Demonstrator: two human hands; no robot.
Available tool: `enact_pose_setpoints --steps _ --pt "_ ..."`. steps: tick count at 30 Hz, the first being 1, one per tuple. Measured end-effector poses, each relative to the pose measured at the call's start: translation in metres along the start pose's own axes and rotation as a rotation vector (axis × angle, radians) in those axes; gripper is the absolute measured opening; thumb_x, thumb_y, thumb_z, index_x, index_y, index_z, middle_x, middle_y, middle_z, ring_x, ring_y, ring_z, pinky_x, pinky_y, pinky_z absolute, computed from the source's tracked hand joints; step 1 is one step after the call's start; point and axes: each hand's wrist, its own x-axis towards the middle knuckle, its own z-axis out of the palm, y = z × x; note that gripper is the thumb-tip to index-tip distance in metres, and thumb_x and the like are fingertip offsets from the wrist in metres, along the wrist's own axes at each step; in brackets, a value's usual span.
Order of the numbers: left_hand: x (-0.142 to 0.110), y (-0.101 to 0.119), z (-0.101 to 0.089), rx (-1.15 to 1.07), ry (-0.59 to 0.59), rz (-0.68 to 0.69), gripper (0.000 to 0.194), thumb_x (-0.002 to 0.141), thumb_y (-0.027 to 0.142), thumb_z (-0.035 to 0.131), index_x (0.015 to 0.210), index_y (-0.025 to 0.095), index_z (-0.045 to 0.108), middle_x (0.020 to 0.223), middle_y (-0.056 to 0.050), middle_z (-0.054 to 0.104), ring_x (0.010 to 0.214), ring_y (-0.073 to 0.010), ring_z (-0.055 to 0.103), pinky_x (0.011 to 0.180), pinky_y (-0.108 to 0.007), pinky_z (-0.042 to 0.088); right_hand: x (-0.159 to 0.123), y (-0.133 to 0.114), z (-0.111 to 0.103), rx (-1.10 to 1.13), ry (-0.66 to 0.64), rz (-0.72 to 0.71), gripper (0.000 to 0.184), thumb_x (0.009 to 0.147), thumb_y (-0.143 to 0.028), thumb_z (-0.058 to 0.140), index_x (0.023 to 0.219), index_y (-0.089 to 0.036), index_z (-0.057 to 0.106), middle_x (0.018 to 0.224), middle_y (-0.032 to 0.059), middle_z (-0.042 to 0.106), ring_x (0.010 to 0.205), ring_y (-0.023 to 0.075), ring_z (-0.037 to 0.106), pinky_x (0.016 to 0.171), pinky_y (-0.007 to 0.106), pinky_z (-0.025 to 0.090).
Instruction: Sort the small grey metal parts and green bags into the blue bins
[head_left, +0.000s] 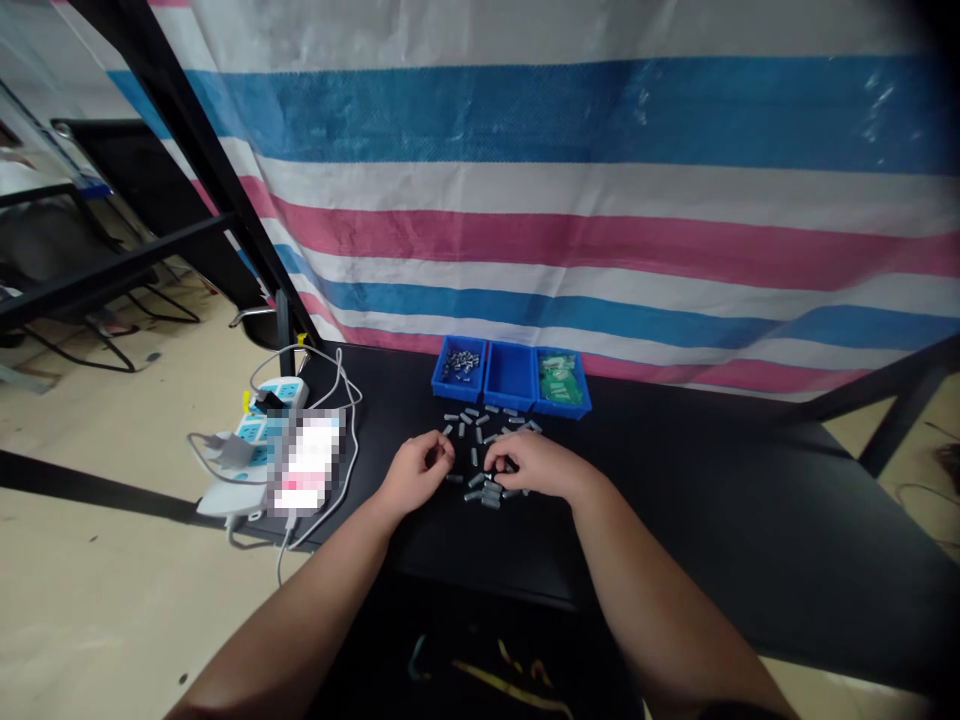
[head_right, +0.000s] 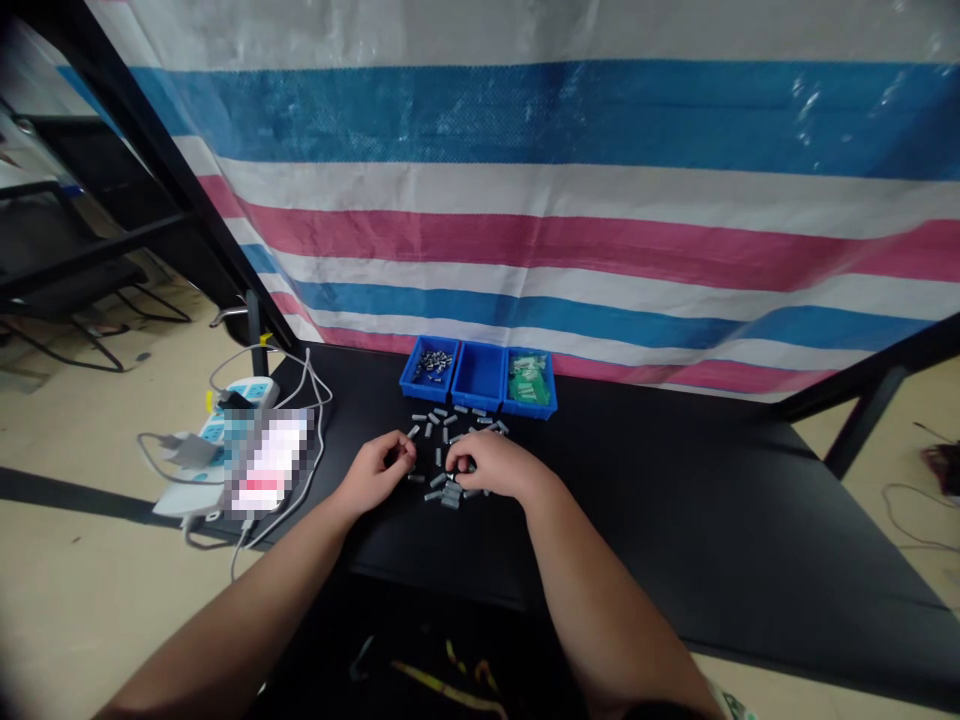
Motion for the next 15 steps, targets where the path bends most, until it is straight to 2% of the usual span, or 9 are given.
enact_pose_setpoints --steps 6,11,15 --pt "0.000 -0.001 0.001 0.012 -0.001 -0.009 0.012 0.092 0.024 0.056 0.085 0.018 0.064 0.072 0.001 0.063 0.065 -0.0123 0.056 0.065 -0.023 0.041 0.008 0.000 0.012 -0.097 0.032 -0.067 0.021 0.076 -0.017 0.073 0.095 -0.024 0.077 0.089 0.0013 0.068 0.082 0.0169 0.061 0.078 0.027 0.043" --pt "0.000 -0.001 0.001 0.019 -0.005 -0.004 0.012 0.092 0.024 0.055 0.086 0.018 0.063 0.072 0.001 0.063 0.065 -0.0123 0.056 0.064 -0.023 0.040 0.010 -0.003 0.015 -0.107 0.029 -0.077 0.012 0.078 -0.015 0.072 0.085 -0.023 0.075 0.086 0.0006 0.068 0.080 0.0162 0.061 0.076 0.027 0.043" --pt "0.001 -0.001 0.001 0.017 -0.007 -0.008 0.011 0.092 0.024 0.055 0.087 0.018 0.063 0.070 0.002 0.062 0.064 -0.0122 0.056 0.064 -0.023 0.040 0.008 -0.004 0.013 -0.125 0.086 -0.050 0.008 0.078 -0.014 0.071 0.082 -0.021 0.072 0.083 0.0009 0.068 0.078 0.0156 0.061 0.074 0.026 0.043"
